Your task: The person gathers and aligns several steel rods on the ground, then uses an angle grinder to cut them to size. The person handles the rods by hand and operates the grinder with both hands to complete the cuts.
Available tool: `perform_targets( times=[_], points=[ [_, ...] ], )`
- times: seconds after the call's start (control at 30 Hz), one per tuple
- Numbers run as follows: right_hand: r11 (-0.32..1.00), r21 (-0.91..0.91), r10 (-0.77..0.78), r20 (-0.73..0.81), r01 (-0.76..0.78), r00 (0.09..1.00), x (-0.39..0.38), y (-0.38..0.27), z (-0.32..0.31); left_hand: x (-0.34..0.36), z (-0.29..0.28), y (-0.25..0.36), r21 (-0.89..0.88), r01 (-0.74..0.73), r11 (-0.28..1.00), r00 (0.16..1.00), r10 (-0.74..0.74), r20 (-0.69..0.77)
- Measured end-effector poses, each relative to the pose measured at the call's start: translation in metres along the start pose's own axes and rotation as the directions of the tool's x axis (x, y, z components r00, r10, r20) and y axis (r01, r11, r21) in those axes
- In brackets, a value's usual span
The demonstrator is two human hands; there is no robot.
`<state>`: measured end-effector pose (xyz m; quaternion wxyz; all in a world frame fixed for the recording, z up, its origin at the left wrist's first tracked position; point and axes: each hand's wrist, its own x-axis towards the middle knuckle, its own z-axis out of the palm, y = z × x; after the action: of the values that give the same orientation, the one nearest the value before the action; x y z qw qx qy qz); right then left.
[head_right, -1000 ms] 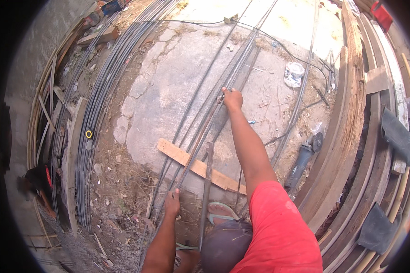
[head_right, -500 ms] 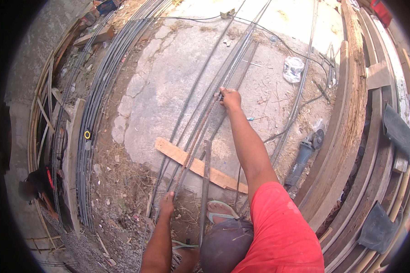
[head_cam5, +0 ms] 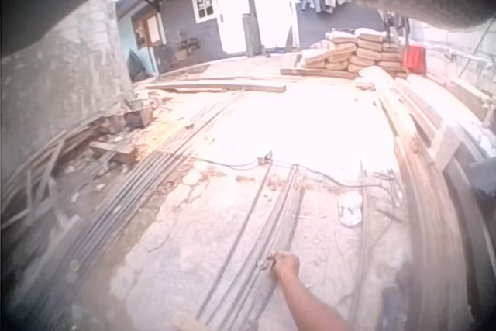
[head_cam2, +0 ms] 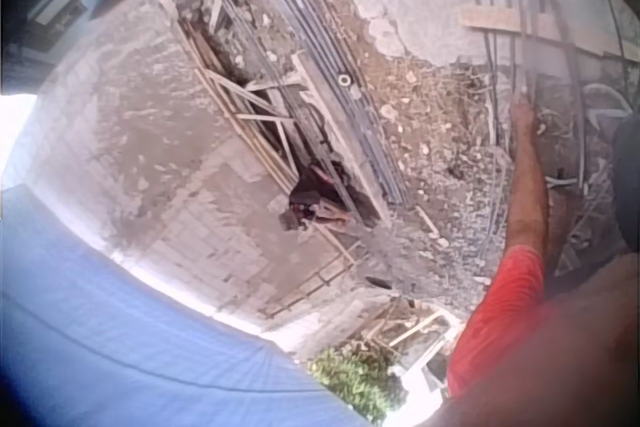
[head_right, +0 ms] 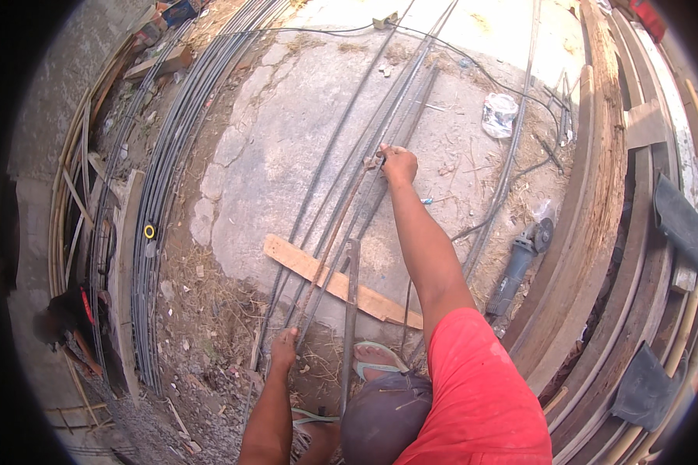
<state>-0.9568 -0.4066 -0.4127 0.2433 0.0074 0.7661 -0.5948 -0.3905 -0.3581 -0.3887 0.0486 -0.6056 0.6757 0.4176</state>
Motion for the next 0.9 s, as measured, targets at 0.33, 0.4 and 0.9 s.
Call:
perform_targets(
  times=[0.33,0.4,0.9],
  points=[
    [0.997,-0.074,-0.028,-0.016,0.026,0.999,-0.003,-0.005,0.007,0.003,-0.006,-0.007,0.031,0.041,0.999,0.999,-0.042,0.013],
    [1.000,-0.013,-0.012,0.017,0.012,1.000,0.000,-0.004,0.004,0.003,-0.001,-0.005,0.036,0.052,0.998,0.999,-0.052,0.010],
    [0.378,-0.903,-0.663,-0.110,0.204,0.741,-0.095,-0.076,-0.492,-0.223,-0.244,-0.083,0.475,0.536,0.698,0.802,-0.597,-0.026]
  ],
)
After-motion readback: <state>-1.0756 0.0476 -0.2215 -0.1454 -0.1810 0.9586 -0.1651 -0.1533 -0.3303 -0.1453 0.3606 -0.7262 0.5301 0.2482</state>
